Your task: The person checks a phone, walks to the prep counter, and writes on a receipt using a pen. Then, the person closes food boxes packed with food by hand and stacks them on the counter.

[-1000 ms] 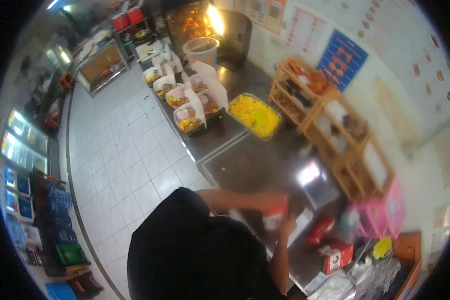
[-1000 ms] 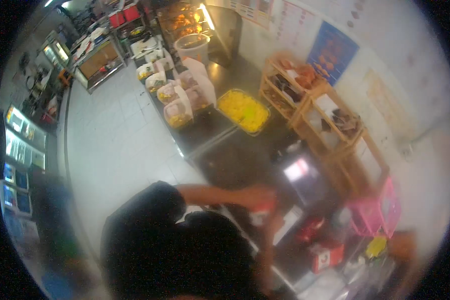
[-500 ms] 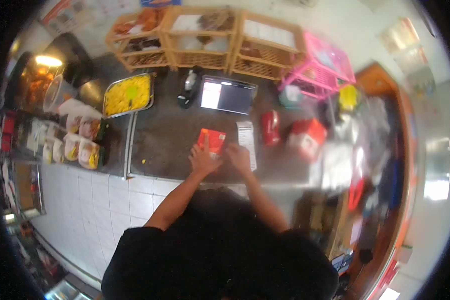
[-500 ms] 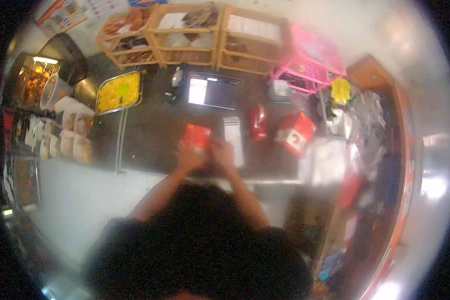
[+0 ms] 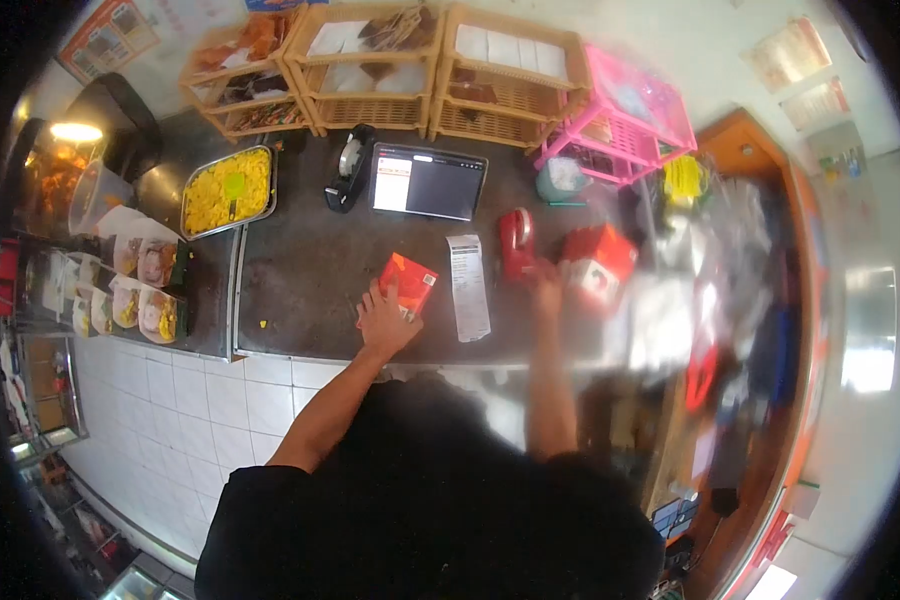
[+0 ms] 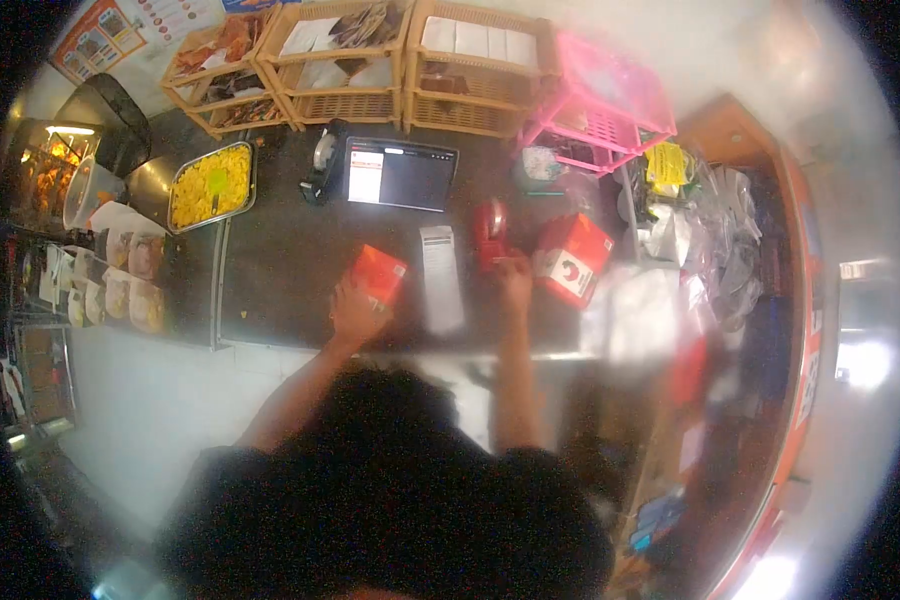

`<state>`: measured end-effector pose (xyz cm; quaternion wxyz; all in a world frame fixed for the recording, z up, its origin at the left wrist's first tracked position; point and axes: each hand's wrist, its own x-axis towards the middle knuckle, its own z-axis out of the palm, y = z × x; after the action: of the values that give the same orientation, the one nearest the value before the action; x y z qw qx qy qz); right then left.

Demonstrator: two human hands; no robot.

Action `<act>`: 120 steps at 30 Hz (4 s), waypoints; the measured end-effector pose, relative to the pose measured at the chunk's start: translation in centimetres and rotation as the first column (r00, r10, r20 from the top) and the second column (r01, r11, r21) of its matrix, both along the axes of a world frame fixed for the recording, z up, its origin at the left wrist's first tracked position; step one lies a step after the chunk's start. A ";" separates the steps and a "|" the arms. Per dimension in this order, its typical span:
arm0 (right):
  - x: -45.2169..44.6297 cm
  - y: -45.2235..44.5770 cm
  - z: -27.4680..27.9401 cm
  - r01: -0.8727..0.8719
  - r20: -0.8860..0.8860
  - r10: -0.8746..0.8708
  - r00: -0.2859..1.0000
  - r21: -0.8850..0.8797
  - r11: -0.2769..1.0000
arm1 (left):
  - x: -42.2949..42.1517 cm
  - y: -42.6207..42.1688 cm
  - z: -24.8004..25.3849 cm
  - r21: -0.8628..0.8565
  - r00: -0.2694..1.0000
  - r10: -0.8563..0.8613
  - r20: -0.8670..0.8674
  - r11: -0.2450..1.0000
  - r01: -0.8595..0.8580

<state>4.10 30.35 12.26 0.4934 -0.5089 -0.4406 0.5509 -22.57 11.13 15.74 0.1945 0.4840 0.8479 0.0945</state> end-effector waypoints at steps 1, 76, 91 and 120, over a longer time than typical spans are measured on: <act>0.0 -0.4 -1.2 -0.008 0.009 0.008 1.000 -0.007 1.000 | 0.3 -0.2 -0.6 0.048 1.000 0.028 0.012 0.998 -0.029; -83.4 -58.7 8.0 -0.891 0.446 0.777 -0.445 -0.128 -0.436 | -68.9 -68.8 6.3 0.245 0.415 0.781 0.467 0.336 -0.909; -73.2 -69.5 3.8 -0.452 0.759 0.589 0.276 -0.439 0.777 | -95.6 -52.0 8.7 0.215 0.659 0.051 0.750 0.924 -0.317; -69.1 -44.4 -2.2 -0.257 0.444 0.418 0.793 -0.378 0.889 | -65.9 -42.8 -6.9 0.063 0.696 0.318 0.644 0.884 -0.462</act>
<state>-65.04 -14.01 10.03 0.1678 -0.6173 -0.5522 0.5347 -88.45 -31.64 8.84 0.3809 0.2521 0.8045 0.3797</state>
